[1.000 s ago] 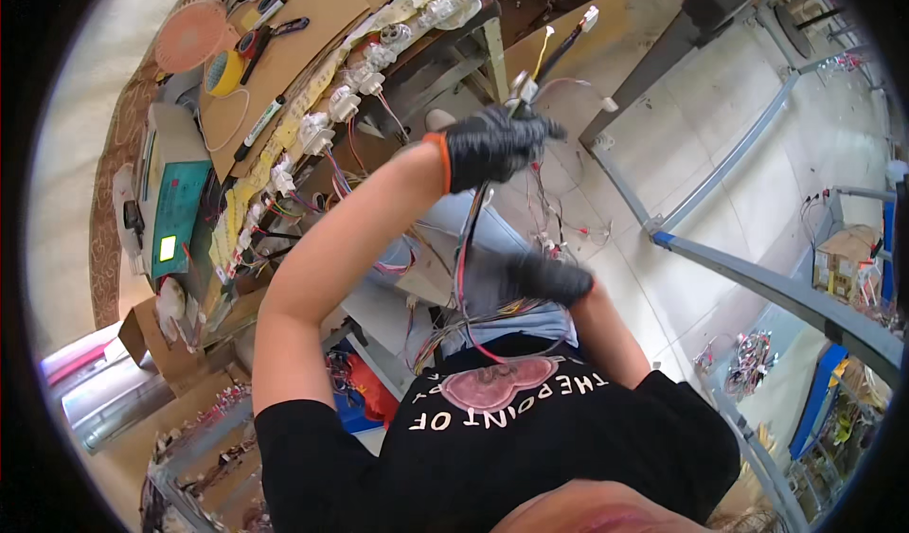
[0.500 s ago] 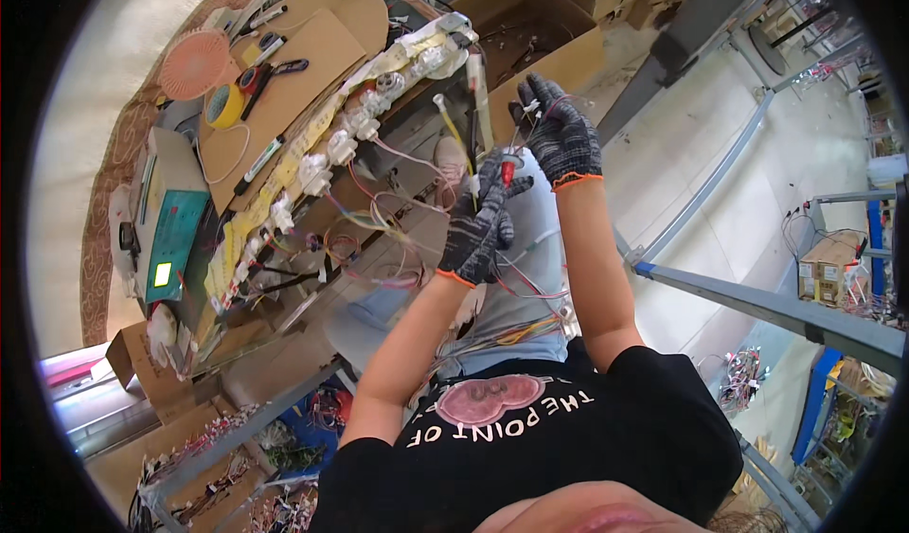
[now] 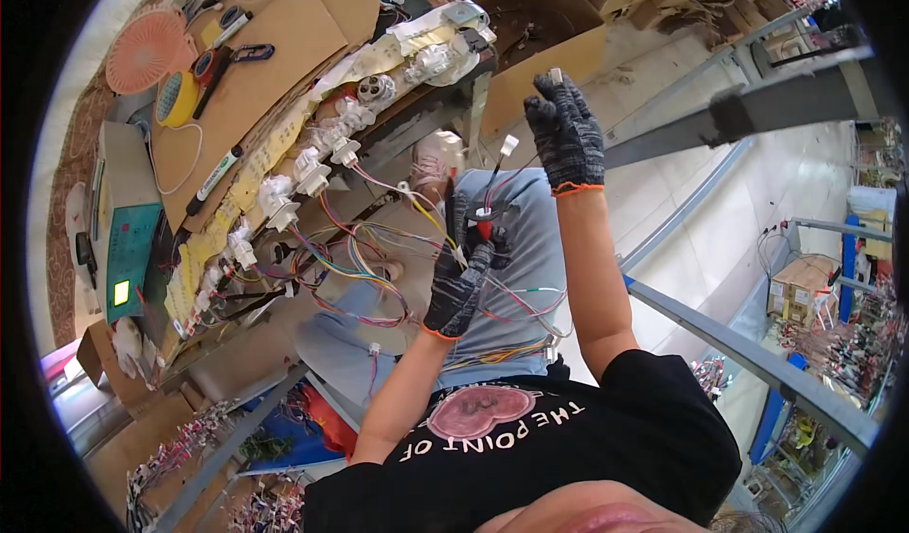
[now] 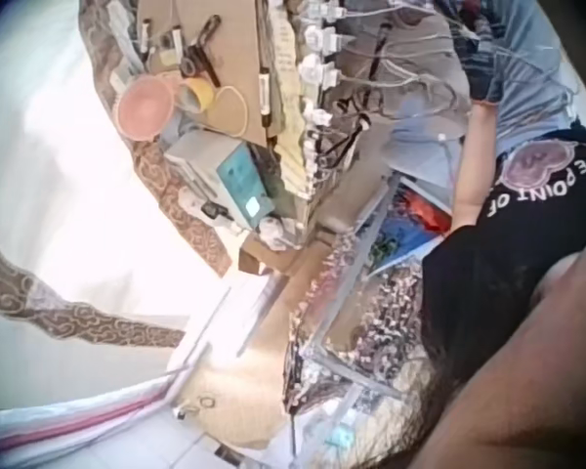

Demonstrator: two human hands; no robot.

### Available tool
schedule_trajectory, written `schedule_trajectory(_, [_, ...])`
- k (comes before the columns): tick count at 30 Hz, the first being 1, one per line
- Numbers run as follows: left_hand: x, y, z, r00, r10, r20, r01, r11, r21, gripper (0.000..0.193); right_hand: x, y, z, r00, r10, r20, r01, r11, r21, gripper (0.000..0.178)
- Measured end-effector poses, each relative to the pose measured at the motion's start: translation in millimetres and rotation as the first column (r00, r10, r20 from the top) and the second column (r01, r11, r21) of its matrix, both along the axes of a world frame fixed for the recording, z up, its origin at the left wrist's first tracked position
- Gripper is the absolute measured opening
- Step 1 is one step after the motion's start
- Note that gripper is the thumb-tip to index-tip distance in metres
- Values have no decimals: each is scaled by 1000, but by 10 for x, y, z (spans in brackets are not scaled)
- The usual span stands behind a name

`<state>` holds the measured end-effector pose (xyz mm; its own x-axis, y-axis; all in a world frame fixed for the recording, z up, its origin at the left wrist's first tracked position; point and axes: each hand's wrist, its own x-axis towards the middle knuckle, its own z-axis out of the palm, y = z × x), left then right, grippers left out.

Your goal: The person takes a wire harness bundle from a coworker, unrolls it, and plugs the harness connectors into sockets on a testing board.

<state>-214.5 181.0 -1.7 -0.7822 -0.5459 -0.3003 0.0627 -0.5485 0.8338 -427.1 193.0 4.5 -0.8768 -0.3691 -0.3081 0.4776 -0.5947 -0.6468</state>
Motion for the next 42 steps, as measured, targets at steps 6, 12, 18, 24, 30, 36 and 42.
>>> schedule_trajectory(6, [-129, -127, 197, 1000, 24, -8, -23, 989, 145, 44, 17, -197, 164, 720, 165, -674, 159, 906, 392, 17])
schedule_trajectory(12, [-169, -85, 266, 986, 164, -12, -160, 973, 165, 40, -21, -383, 209, 274, 287, -918, 526, 754, 394, 20])
schedule_trajectory(18, [-205, -82, 321, 967, 255, 26, -256, 961, 107, 36, 27, -400, 267, 249, 307, -919, 577, 715, 395, 18])
schedule_trajectory(24, [-168, -71, 202, 971, 237, 21, -238, 968, 77, 42, 59, -432, 304, 215, 344, -914, 599, 693, 402, 17])
schedule_trajectory(30, [-225, -43, 169, 971, 233, 60, -231, 972, -38, 43, 50, -414, 388, 204, 398, -894, 632, 644, 431, 26])
schedule_trajectory(36, [-311, -108, 102, 962, 242, 127, -205, 947, -248, 37, 574, -110, 285, 842, 391, -373, -182, 855, 485, 35])
schedule_trajectory(42, [-225, -198, -71, 970, 186, 154, -18, 691, -723, 47, 500, -305, 271, 857, 414, -306, -279, 873, 399, 18])
